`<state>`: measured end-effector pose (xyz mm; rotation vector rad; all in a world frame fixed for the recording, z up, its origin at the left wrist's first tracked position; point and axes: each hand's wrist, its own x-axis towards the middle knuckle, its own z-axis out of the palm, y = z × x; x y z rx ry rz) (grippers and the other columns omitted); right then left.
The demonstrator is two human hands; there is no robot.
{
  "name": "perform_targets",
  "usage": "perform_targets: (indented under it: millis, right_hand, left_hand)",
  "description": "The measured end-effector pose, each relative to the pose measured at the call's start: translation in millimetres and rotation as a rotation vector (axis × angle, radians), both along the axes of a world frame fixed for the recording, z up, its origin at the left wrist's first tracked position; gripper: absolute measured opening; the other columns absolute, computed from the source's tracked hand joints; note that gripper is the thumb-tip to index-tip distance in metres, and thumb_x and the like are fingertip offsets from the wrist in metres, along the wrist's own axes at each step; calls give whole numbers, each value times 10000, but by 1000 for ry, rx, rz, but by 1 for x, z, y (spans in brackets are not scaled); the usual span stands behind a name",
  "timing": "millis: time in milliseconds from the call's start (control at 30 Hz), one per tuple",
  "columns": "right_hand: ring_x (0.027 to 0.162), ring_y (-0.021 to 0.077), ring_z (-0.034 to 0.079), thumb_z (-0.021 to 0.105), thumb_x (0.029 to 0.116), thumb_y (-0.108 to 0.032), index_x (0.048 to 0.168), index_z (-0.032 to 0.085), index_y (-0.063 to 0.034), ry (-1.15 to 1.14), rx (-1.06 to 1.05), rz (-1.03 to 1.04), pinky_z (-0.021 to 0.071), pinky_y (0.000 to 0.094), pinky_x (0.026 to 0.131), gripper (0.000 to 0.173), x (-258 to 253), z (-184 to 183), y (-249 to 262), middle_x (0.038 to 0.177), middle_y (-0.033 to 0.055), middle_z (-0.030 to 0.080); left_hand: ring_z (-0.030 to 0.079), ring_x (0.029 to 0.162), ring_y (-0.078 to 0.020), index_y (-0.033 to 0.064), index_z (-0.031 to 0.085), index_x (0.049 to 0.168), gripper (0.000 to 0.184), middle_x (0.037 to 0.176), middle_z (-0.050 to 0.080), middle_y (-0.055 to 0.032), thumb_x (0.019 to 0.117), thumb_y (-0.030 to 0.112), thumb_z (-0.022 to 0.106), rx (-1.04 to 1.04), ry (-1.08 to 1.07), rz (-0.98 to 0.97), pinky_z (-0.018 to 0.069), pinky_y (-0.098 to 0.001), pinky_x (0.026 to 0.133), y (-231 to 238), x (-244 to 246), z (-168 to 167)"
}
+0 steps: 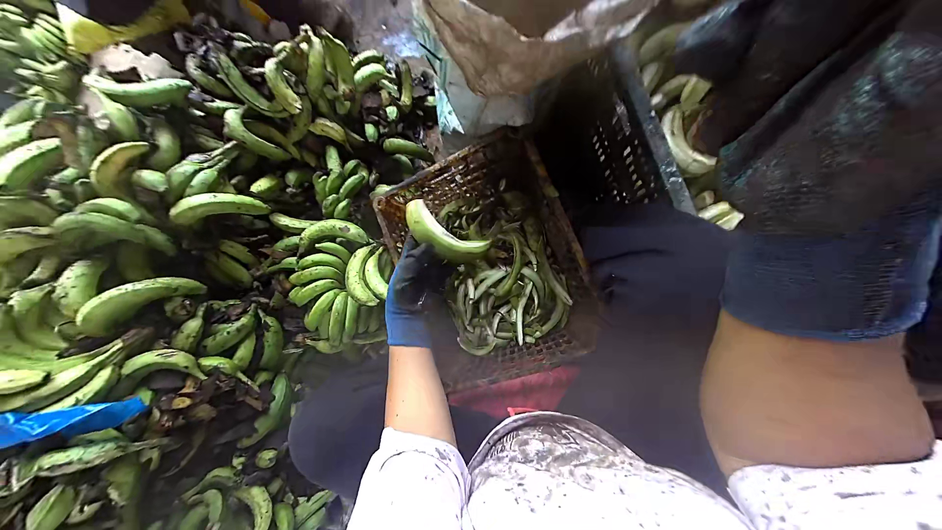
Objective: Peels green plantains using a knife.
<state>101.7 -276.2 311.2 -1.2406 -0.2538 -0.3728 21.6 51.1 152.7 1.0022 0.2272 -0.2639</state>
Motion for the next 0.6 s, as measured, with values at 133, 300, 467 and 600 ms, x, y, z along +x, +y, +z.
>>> perform_targets:
  millis: [133,300,467,600]
  right_hand:
    - [978,159,678,335,1100,-242,1154,558,-104,3,50,112,602,357,869,268,-3,9,25,1063,15,670]
    - [981,136,689,422,1083,-314,1192,597,-113,81,55,184,612,319,805,288,-6,2,40,1273,16,656]
    - [955,121,673,303,1118,-294,1185,594,-144,100,140,208,599,312,802,334,6,-2,47,1168,-6,663]
    - [963,151,688,409,1092,-343,1318,573,-110,128,-29,236,607,370,852,364,-7,-14,63,1146,21,685]
  left_hand:
    - [652,1129,-231,276,440,1506,620,1341,621,-72,949,448,650,-2,-183,51,579,-450,923,-24,-1,45]
    - [569,1252,-209,256,322,1576,711,1475,515,-55,960,367,659,145,-449,-23,530,-415,1008,-26,-7,121]
    - [687,1038,-225,259,516,1455,767,1311,651,-83,892,778,480,-352,-291,-130,608,-390,798,-46,3,80]
    - [669,807,-157,299,504,1396,428,1134,675,-58,1063,545,392,42,-194,12,579,-309,629,-54,3,120]
